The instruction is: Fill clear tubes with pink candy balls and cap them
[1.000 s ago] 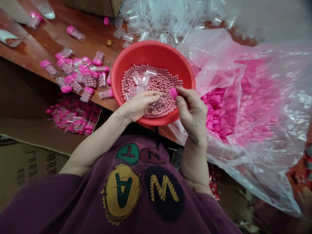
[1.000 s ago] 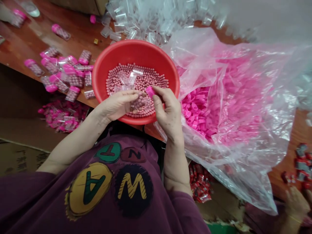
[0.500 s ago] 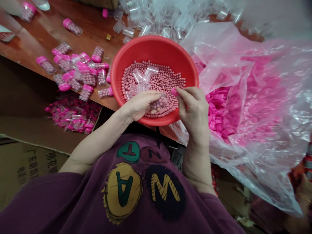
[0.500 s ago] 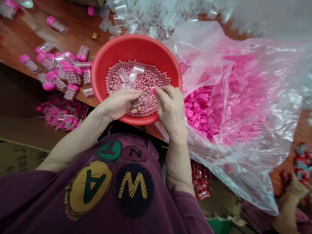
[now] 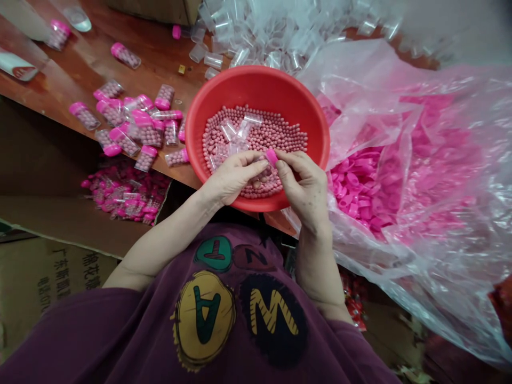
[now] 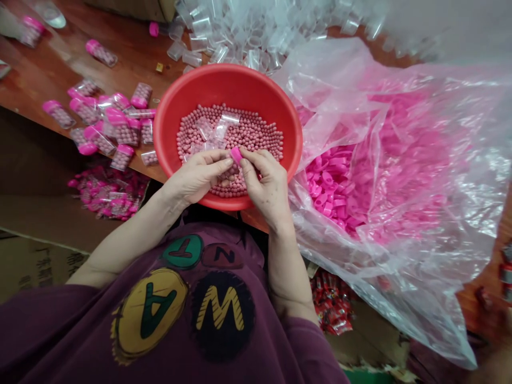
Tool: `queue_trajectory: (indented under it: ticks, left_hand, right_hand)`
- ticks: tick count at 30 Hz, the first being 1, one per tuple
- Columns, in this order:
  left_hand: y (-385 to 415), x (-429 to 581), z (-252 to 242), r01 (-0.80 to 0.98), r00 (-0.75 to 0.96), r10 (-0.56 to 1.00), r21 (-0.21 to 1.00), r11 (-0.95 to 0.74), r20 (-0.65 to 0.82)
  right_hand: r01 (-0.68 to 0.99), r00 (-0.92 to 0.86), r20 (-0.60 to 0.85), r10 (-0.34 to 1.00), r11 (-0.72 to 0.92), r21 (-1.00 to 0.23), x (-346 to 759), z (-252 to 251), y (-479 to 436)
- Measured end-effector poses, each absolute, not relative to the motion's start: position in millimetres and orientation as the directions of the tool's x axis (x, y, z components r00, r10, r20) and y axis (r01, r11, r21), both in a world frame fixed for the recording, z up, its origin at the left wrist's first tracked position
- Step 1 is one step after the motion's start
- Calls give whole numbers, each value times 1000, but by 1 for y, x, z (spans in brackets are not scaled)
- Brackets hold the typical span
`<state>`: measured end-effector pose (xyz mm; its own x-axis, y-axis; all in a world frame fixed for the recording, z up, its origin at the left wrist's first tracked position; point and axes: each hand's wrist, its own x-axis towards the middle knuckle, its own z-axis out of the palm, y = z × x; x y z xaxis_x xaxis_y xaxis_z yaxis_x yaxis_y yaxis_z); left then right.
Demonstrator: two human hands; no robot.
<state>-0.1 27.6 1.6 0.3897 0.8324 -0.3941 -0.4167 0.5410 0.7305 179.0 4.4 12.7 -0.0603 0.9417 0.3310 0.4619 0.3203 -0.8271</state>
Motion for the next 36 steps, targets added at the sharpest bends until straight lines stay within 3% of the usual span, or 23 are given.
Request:
queue_trajectory:
  ticks: [12,16,19,22,27,31,36]
  left_hand:
    - [18,10,-4,-290,256,951,925,244,-170]
    - [23,6,3,-413,295,904,811,414,-311]
    - [27,3,4,-473,296,881,745,470,-369]
    - [28,4,2,-461,300,893,768,444,-336]
    - [27,6,-1,-438,289,916,812,386,-280]
    - [27,5,0,-446,300,912,803,395,-281]
    - [27,6,4,-446,279,885,765,464,-374]
  right_hand:
    - [534,-256,475,842,533,-656,190,-2,6]
    - [492,-246,381,891,454,-743,194,-2,0]
    - [353,-93,345,934,355,-866,195,-12,0]
    - [323,29,314,949,288,-901,192,-24,5]
    - [416,54,258,965,213,-884,180,-18,8]
    - [587,-95,215,972,229,-777,178,8,-2]
    - [768,-305,196,932,362,-528,177,11,-9]
